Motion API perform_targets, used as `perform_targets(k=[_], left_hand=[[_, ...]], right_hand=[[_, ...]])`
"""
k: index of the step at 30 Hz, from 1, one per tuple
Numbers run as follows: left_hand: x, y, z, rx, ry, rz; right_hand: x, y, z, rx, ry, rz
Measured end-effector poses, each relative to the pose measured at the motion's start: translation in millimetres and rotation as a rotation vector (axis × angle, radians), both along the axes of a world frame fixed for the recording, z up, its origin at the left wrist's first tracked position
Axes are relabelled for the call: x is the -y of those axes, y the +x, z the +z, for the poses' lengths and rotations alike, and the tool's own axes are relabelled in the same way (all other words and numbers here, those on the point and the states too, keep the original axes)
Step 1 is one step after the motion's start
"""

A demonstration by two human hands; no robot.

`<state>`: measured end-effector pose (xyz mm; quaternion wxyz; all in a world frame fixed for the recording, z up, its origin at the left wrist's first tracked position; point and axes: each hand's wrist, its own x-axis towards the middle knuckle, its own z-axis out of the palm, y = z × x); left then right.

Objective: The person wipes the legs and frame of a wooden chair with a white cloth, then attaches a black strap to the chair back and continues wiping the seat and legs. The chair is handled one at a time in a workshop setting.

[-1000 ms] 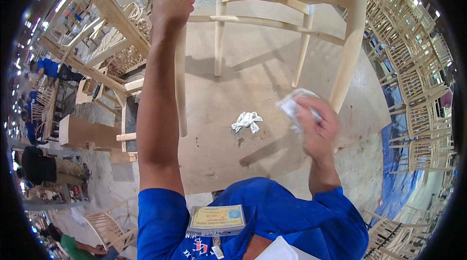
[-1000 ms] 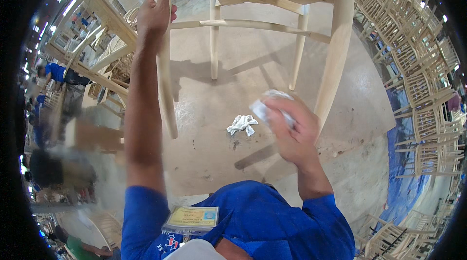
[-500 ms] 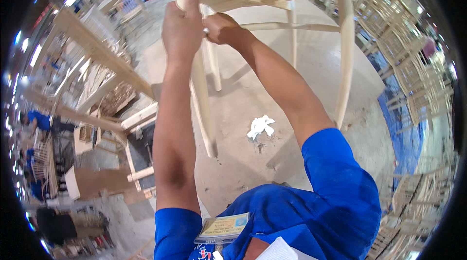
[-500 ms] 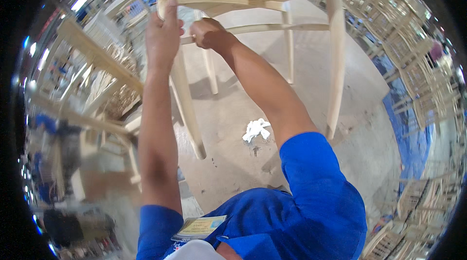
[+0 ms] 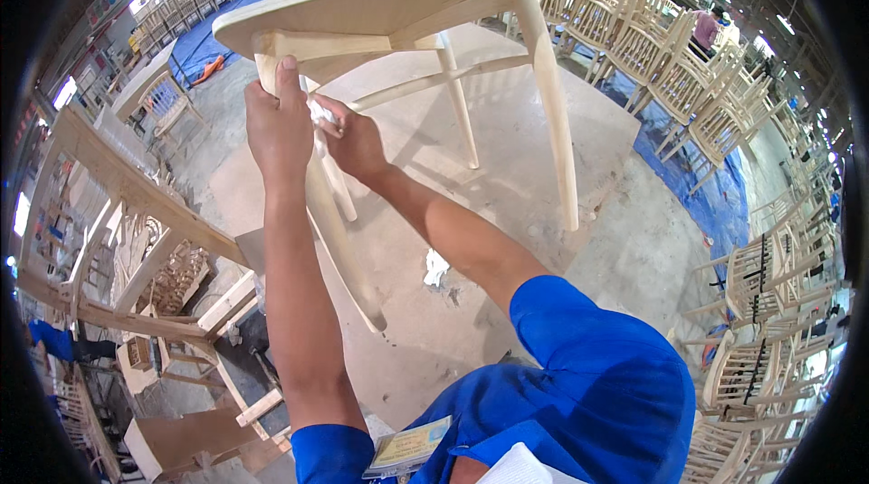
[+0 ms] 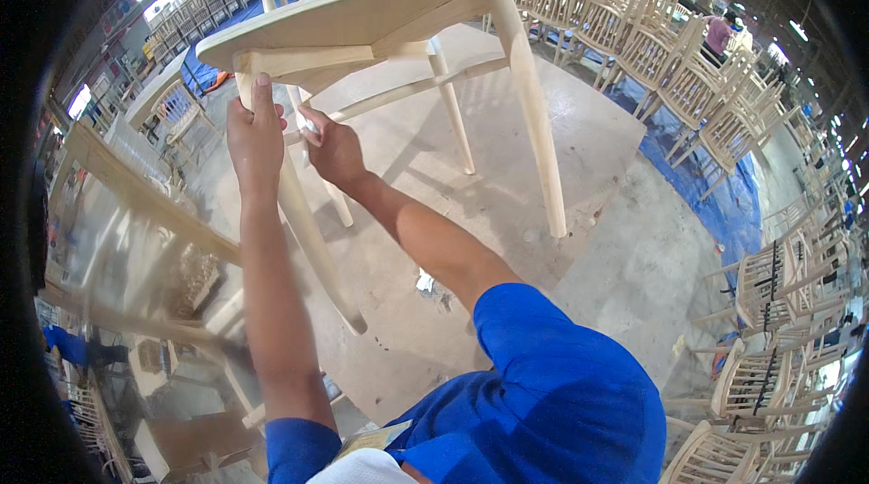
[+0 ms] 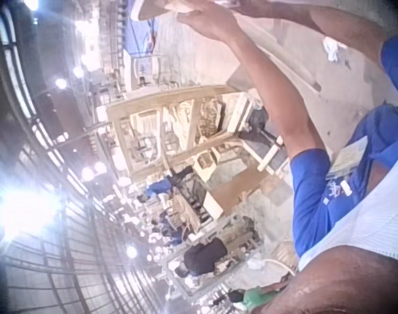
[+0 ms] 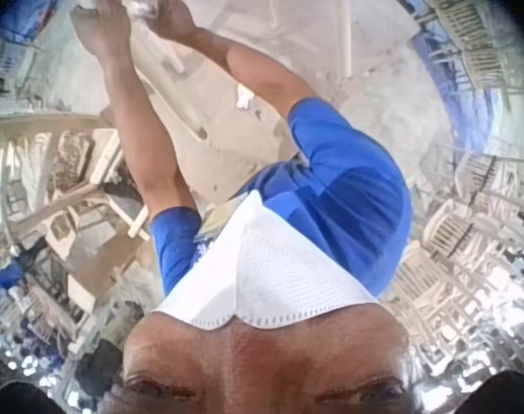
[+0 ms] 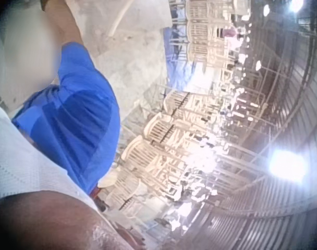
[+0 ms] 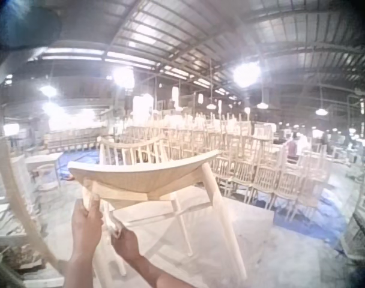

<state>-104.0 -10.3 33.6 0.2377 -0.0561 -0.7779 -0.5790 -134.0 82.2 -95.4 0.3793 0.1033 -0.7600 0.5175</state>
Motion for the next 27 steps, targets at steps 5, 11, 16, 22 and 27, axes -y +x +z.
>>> perform_targets(k=[5, 11, 16, 22, 27], left_hand=[[-12.3, 1.3, -4.7, -0.042, -0.048, -0.021], [9.5, 12.9, -13.6, -0.096, -0.024, 0.058], [-14.1, 20.9, -6.8, 0.001, 0.020, -0.053], [-10.4, 11.4, -10.7, -0.060, -0.028, 0.005], [14.5, 16.3, -14.6, -0.042, -0.032, 0.049]], right_hand=[[-26.7, 12.9, -10.4, 0.125, 0.100, 0.030], [-66.7, 15.1, 38.2, -0.110, -0.158, -0.187], [-126.4, -2.0, 26.3, -0.098, 0.368, -0.399], [-118.7, -0.3, 50.8, -0.022, 0.236, -0.411], [-88.7, 43.7, 80.9, 0.023, -0.003, -0.119]])
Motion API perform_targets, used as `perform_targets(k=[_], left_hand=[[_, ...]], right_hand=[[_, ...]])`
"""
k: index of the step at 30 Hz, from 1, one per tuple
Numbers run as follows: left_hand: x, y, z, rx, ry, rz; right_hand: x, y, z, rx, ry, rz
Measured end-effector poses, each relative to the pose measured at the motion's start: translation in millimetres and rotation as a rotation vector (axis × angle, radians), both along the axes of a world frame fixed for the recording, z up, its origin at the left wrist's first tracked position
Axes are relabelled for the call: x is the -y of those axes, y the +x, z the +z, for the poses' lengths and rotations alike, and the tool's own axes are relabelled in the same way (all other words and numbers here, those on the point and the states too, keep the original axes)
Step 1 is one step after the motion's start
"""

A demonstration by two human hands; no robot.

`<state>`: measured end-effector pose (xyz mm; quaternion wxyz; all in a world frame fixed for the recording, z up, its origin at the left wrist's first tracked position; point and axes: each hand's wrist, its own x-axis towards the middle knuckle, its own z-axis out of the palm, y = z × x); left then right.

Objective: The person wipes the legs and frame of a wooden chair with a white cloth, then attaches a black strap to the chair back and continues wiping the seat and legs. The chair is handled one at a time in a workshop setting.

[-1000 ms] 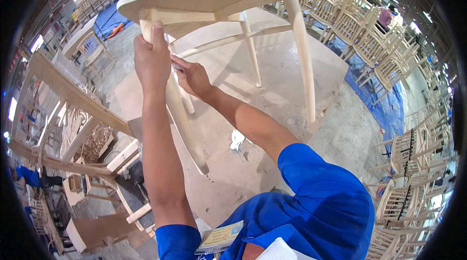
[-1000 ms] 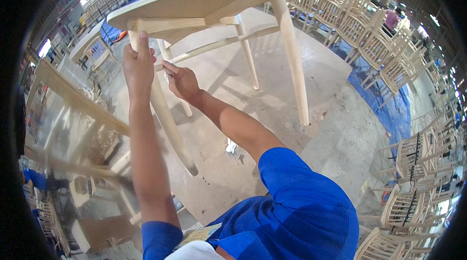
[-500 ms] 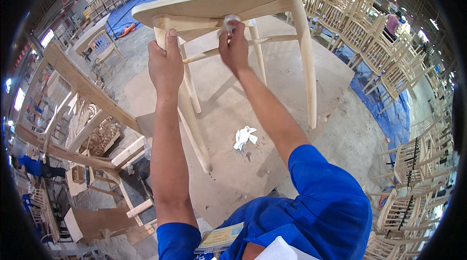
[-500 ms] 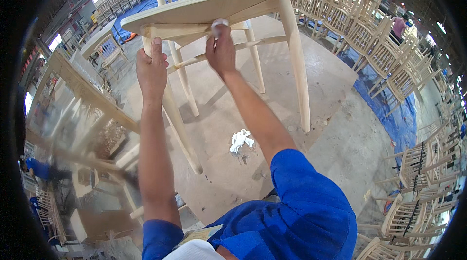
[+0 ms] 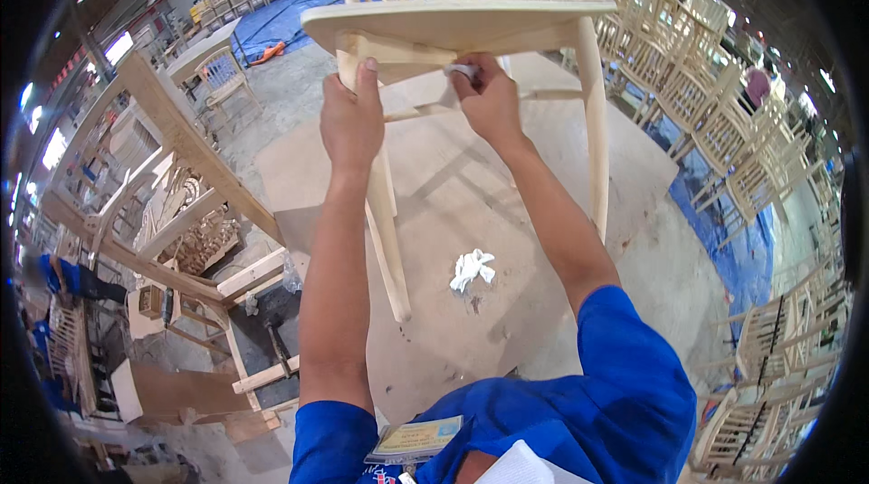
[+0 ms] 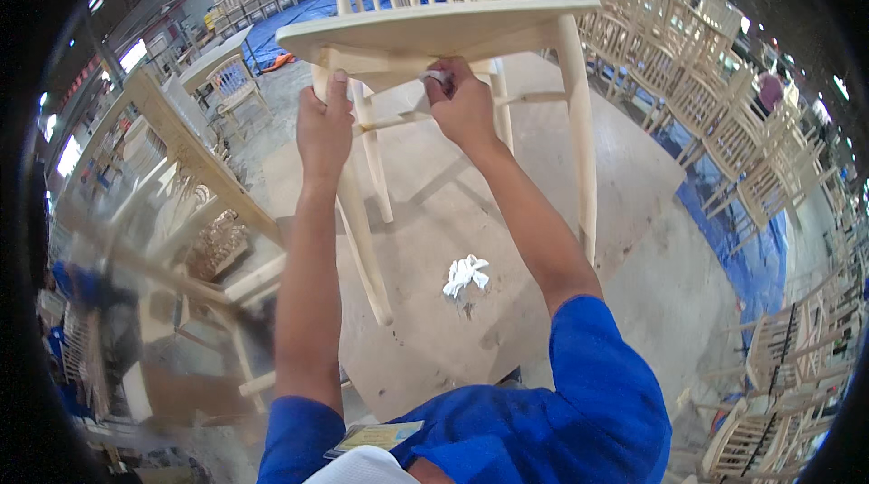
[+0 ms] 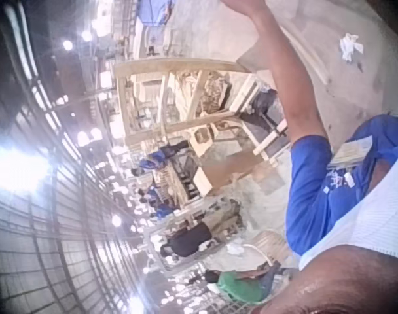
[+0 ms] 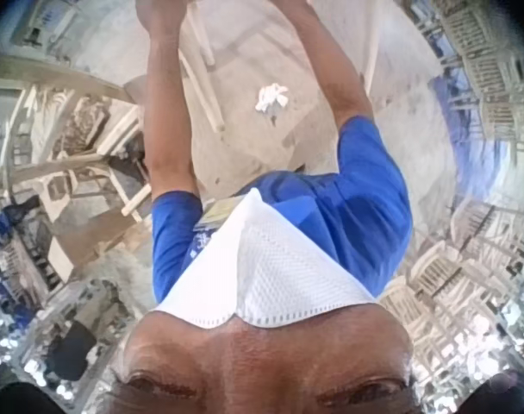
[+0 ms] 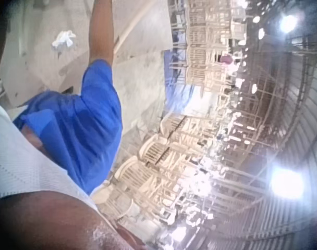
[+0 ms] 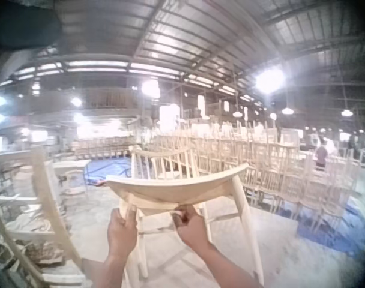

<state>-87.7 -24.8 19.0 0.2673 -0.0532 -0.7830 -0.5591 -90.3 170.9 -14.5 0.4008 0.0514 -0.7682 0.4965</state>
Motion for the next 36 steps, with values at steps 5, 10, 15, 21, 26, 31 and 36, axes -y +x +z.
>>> perform_targets(k=[5, 10, 15, 21, 26, 31, 36], left_hand=[[-34.0, 11.8, 5.9, 0.059, 0.032, -0.056], [2.6, -6.5, -19.2, -0.104, 0.251, -0.219], [-7.3, 27.9, -25.1, -0.028, 0.141, -0.163], [-8.1, 98.2, -97.6, -0.191, -0.119, 0.034], [-7.0, 124.9, -77.3, 0.309, 0.183, -0.237], [2.0, 150.8, -21.1, 0.394, 0.179, -0.157], [-1.2, 136.9, -22.4, 0.450, 0.186, -0.084]], right_hand=[[0.0, 1.9, 39.5, -0.032, -0.167, 0.165], [83.3, 48.4, 65.2, -0.102, 0.011, 0.319], [-13.0, 124.9, 32.1, -0.330, 0.031, 0.127], [-195.9, 202.1, -17.9, 0.171, 0.105, -0.591], [-203.5, 182.1, -66.4, 0.534, -0.108, -0.148], [-221.7, 182.6, -23.2, 0.560, -0.057, 0.125], [-247.1, 142.1, -5.7, 0.644, -0.030, 0.249]])
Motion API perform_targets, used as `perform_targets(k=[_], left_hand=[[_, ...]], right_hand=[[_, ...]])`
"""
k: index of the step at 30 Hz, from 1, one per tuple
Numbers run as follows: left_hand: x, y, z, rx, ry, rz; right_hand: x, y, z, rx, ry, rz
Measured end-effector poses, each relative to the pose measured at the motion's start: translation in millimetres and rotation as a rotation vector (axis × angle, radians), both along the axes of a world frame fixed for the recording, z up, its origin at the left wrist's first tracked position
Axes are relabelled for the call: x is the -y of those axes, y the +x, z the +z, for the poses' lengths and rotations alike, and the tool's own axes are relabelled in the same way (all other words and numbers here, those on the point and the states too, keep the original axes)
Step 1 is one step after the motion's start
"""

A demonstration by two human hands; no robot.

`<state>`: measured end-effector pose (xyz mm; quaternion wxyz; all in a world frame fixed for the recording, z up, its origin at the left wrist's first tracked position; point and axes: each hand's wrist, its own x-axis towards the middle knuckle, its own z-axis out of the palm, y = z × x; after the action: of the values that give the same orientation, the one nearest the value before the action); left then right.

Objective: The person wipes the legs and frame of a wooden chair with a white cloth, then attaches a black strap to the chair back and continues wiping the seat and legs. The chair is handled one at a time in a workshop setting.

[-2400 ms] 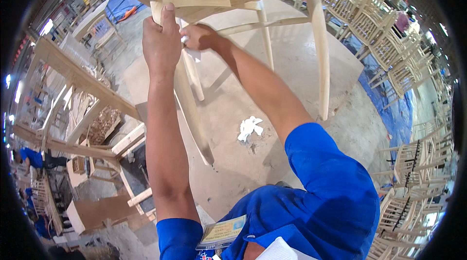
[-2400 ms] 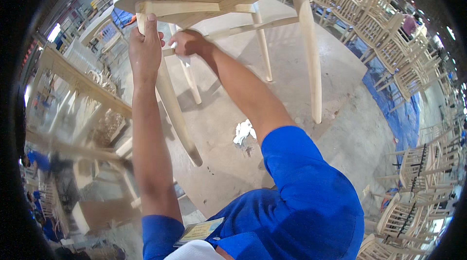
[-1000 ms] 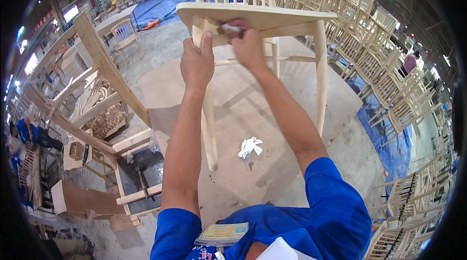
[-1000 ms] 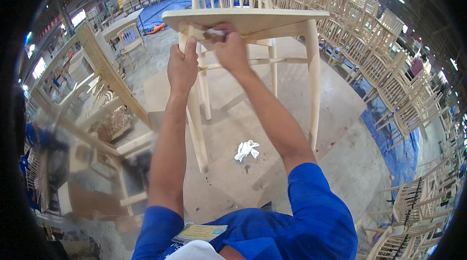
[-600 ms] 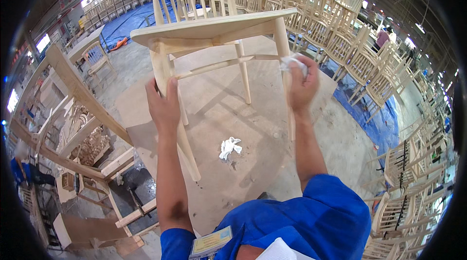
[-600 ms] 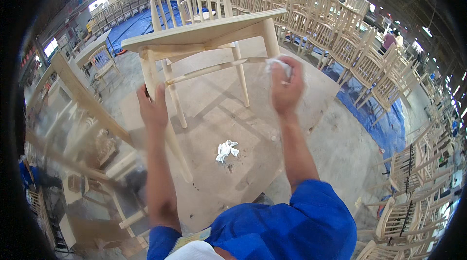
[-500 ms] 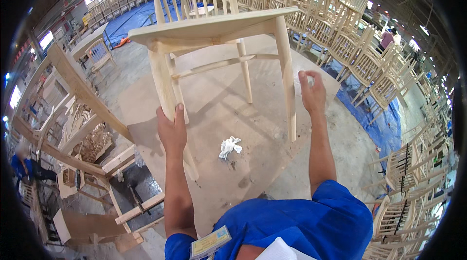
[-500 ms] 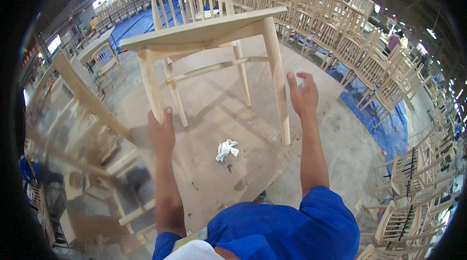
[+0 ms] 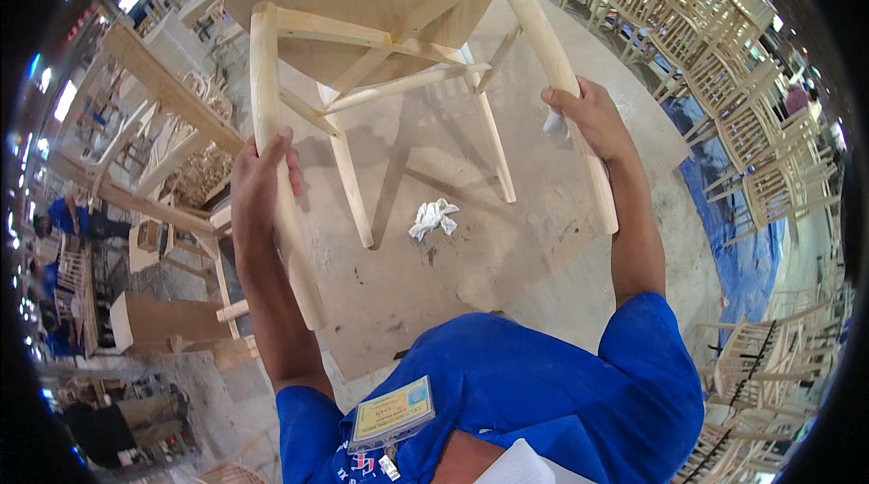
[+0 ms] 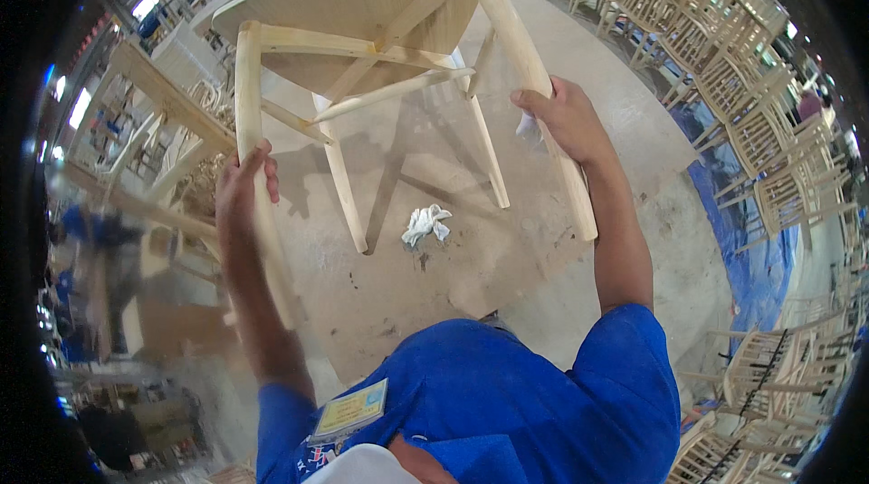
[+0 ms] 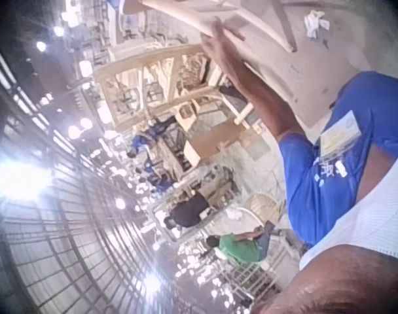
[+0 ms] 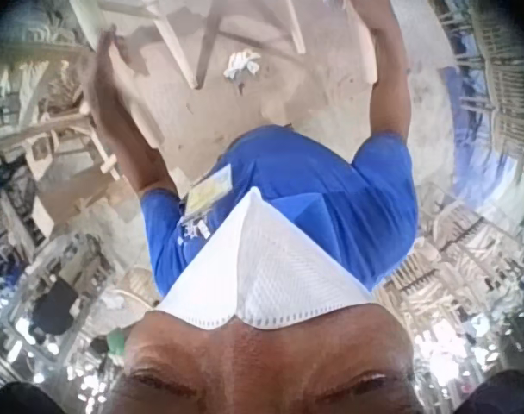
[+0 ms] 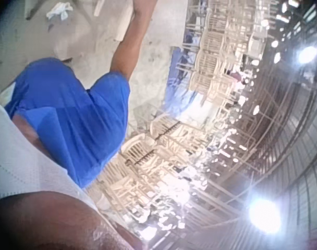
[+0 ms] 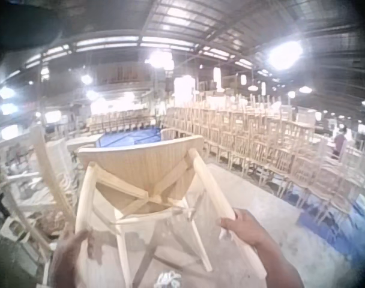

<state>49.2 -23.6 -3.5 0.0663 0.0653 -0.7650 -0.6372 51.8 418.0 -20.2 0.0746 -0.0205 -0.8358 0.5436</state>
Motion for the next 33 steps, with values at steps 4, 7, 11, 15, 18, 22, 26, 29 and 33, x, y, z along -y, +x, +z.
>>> perform_targets(k=[4, 7, 11, 15, 18, 22, 26, 29, 33], left_hand=[[11.9, -7.8, -1.4, 0.073, 0.005, -0.013], [17.0, -10.4, -8.2, 0.118, 0.061, -0.040], [31.7, -12.4, -28.3, 0.157, 0.203, -0.103], [34.9, 6.7, -34.0, 0.138, 0.311, -0.128], [25.2, 9.6, -32.8, 0.098, 0.361, -0.094], [27.3, 5.6, -31.5, 0.071, 0.379, -0.133], [29.1, 6.2, -34.8, 0.095, 0.327, -0.147], [29.5, 3.4, -37.0, 0.132, 0.363, -0.148], [43.3, -0.2, -44.9, 0.149, 0.398, -0.148]], right_hand=[[6.3, -28.6, 4.5, 0.070, -0.012, 0.072], [2.7, -46.6, -3.3, 0.130, 0.015, 0.099], [-1.6, -59.7, -16.4, 0.125, 0.035, 0.188], [5.1, -45.5, -18.0, 0.327, -0.261, 0.214], [8.9, -33.0, -82.9, 0.027, -0.600, -0.017], [15.6, 2.5, -192.5, 0.282, -0.371, -0.062], [108.0, 43.3, -238.6, 0.419, -0.340, 0.189], [154.0, 49.9, -248.8, 0.389, -0.378, 0.317], [213.6, 32.1, -258.8, 0.375, -0.283, 0.332]])
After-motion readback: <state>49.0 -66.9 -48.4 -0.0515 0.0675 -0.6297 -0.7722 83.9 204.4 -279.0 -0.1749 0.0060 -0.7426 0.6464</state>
